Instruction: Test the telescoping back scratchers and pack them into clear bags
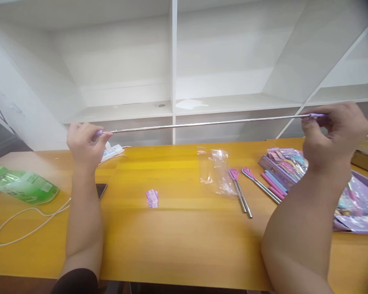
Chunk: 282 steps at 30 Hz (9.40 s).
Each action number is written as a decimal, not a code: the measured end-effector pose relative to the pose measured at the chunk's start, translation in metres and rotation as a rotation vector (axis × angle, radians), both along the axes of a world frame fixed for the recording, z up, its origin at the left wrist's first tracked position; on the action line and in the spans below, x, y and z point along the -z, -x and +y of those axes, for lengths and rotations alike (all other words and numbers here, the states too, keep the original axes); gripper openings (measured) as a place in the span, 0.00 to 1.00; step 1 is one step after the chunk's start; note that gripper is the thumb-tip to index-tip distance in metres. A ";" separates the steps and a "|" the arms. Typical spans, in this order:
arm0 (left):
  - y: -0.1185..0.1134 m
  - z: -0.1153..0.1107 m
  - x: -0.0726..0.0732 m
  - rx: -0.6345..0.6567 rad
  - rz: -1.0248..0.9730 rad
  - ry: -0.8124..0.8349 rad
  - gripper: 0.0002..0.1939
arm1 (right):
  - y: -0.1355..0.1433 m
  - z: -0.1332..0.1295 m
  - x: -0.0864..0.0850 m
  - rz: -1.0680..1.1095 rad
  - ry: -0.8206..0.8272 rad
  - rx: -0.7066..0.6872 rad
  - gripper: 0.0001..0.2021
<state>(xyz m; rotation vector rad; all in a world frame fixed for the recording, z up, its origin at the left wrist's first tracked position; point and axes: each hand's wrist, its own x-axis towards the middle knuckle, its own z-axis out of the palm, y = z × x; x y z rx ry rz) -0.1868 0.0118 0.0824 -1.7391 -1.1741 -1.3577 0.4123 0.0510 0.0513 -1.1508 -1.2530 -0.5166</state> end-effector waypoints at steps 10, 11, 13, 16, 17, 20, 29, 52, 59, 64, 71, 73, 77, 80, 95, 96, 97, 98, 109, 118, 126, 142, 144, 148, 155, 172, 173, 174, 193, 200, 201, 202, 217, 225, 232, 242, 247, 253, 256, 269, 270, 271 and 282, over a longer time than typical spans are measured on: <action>-0.006 0.006 0.001 0.005 0.065 -0.007 0.32 | 0.018 0.011 0.001 -0.163 -0.120 -0.067 0.03; -0.014 0.006 0.004 0.006 0.062 -0.006 0.31 | 0.028 0.010 0.001 -0.213 -0.095 -0.102 0.02; -0.032 0.005 0.010 -0.024 0.026 0.010 0.29 | 0.052 0.005 -0.001 -0.294 -0.042 -0.152 0.02; -0.055 0.001 0.017 -0.032 0.022 0.032 0.28 | 0.088 -0.001 -0.002 -0.360 0.002 -0.193 0.03; -0.060 0.000 0.019 -0.032 0.025 0.037 0.27 | 0.097 -0.003 -0.002 -0.376 0.006 -0.207 0.04; -0.064 -0.003 0.021 -0.035 0.033 0.042 0.26 | 0.114 -0.004 0.002 -0.400 0.015 -0.237 0.05; -0.066 -0.012 0.018 -0.046 0.040 0.018 0.23 | 0.117 -0.009 0.003 -0.367 0.110 -0.168 0.04; -0.120 -0.024 0.042 0.010 0.058 0.027 0.23 | 0.168 -0.031 0.008 -0.564 0.108 -0.100 0.03; -0.122 -0.030 0.042 -0.011 0.070 0.009 0.22 | 0.166 -0.027 0.012 -0.558 0.117 -0.092 0.03; -0.123 -0.034 0.039 0.010 0.071 0.002 0.23 | 0.161 -0.035 0.005 -0.561 0.082 -0.069 0.05; -0.151 -0.044 0.052 0.072 0.137 0.021 0.21 | 0.214 -0.064 0.011 -0.722 0.069 -0.185 0.10; -0.155 -0.043 0.056 0.096 0.142 0.043 0.22 | 0.229 -0.069 0.014 -0.740 0.043 -0.159 0.11; -0.155 -0.036 0.058 0.140 0.146 0.037 0.21 | 0.232 -0.069 0.016 -0.752 0.082 -0.146 0.11; -0.154 -0.031 0.060 0.169 0.136 0.036 0.22 | 0.228 -0.065 0.018 -0.762 0.087 -0.146 0.10; -0.154 -0.027 0.063 0.182 0.125 0.070 0.23 | 0.228 -0.064 0.020 -0.757 0.146 -0.171 0.11; -0.153 -0.026 0.063 0.180 0.130 0.075 0.23 | 0.227 -0.064 0.020 -0.761 0.139 -0.170 0.11; -0.151 -0.026 0.061 0.185 0.138 0.080 0.23 | 0.226 -0.064 0.020 -0.769 0.132 -0.176 0.12; -0.148 -0.025 0.059 0.196 0.144 0.091 0.23 | 0.224 -0.065 0.018 -0.786 0.128 -0.193 0.12; -0.130 -0.023 0.042 0.244 0.143 0.576 0.10 | 0.141 -0.068 -0.025 -0.446 0.252 -0.543 0.06; -0.175 -0.009 0.109 0.541 0.579 0.990 0.15 | 0.139 -0.051 -0.027 0.318 0.148 -1.063 0.12; -0.219 -0.033 0.187 0.763 0.790 0.862 0.17 | 0.139 -0.043 -0.029 0.417 0.166 -1.017 0.17; -0.200 -0.001 0.140 0.632 0.213 0.548 0.25 | 0.142 -0.042 -0.027 0.419 0.205 -1.007 0.18; -0.186 -0.002 0.112 0.589 -0.034 0.391 0.22 | 0.145 -0.041 -0.026 0.414 0.194 -1.026 0.19; -0.168 -0.014 0.073 0.583 -0.215 0.235 0.16 | 0.156 -0.045 -0.021 0.292 0.279 -1.014 0.17; -0.167 -0.029 0.068 0.657 -0.198 0.202 0.26 | 0.192 -0.059 -0.009 -0.108 0.477 -1.053 0.17; -0.146 -0.005 0.074 1.353 -0.417 1.225 0.41 | 0.216 -0.053 0.001 0.312 0.567 -1.404 0.14; -0.146 -0.004 0.076 1.364 -0.437 1.242 0.41 | 0.216 -0.052 0.002 0.313 0.575 -1.406 0.15; -0.146 -0.003 0.077 1.363 -0.456 1.241 0.41 | 0.216 -0.051 0.002 0.313 0.582 -1.416 0.16; -0.137 -0.038 0.040 0.886 -0.026 0.879 0.22 | 0.173 -0.054 -0.010 -0.497 0.348 -1.193 0.13; -0.135 -0.040 0.040 0.845 0.046 0.757 0.24 | 0.176 -0.051 -0.002 -0.598 0.324 -1.217 0.34; -0.135 -0.040 0.040 0.846 0.037 0.752 0.23 | 0.176 -0.051 -0.001 -0.616 0.326 -1.203 0.35; -0.135 -0.039 0.039 0.838 0.036 0.747 0.21 | 0.175 -0.051 -0.002 -0.634 0.335 -1.189 0.35; -0.131 -0.037 0.038 0.501 0.293 0.336 0.21 | 0.144 -0.073 -0.029 -0.528 0.623 -0.921 0.17; -0.137 -0.042 0.038 0.453 0.315 0.269 0.21 | 0.143 -0.075 -0.031 -0.404 0.548 -0.857 0.09; -0.144 -0.044 0.041 0.464 0.320 0.246 0.22 | 0.146 -0.076 -0.032 -0.446 0.571 -0.878 0.08; -0.146 -0.043 0.044 0.461 0.304 0.211 0.21 | 0.143 -0.071 -0.030 -0.415 0.644 -0.892 0.09; -0.150 -0.044 0.048 0.501 0.306 0.211 0.21 | 0.142 -0.071 -0.031 -0.451 0.652 -0.889 0.11; -0.157 -0.045 0.053 0.536 0.295 0.257 0.22 | 0.144 -0.073 -0.031 -0.497 0.637 -0.897 0.13; -0.158 -0.048 0.051 0.592 0.233 0.385 0.23 | 0.143 -0.074 -0.031 -0.518 0.617 -0.890 0.12; -0.178 -0.042 0.075 0.913 -0.573 0.941 0.11 | 0.148 -0.087 -0.029 -0.707 0.537 -0.863 0.16; -0.178 -0.042 0.075 0.927 -0.581 0.952 0.11 | 0.147 -0.089 -0.029 -0.720 0.543 -0.860 0.16; -0.178 -0.043 0.074 0.941 -0.581 0.955 0.11 | 0.147 -0.092 -0.030 -0.733 0.551 -0.857 0.16; -0.185 -0.054 0.075 1.078 -0.552 1.063 0.13 | 0.160 -0.100 -0.025 -0.866 0.552 -0.871 0.14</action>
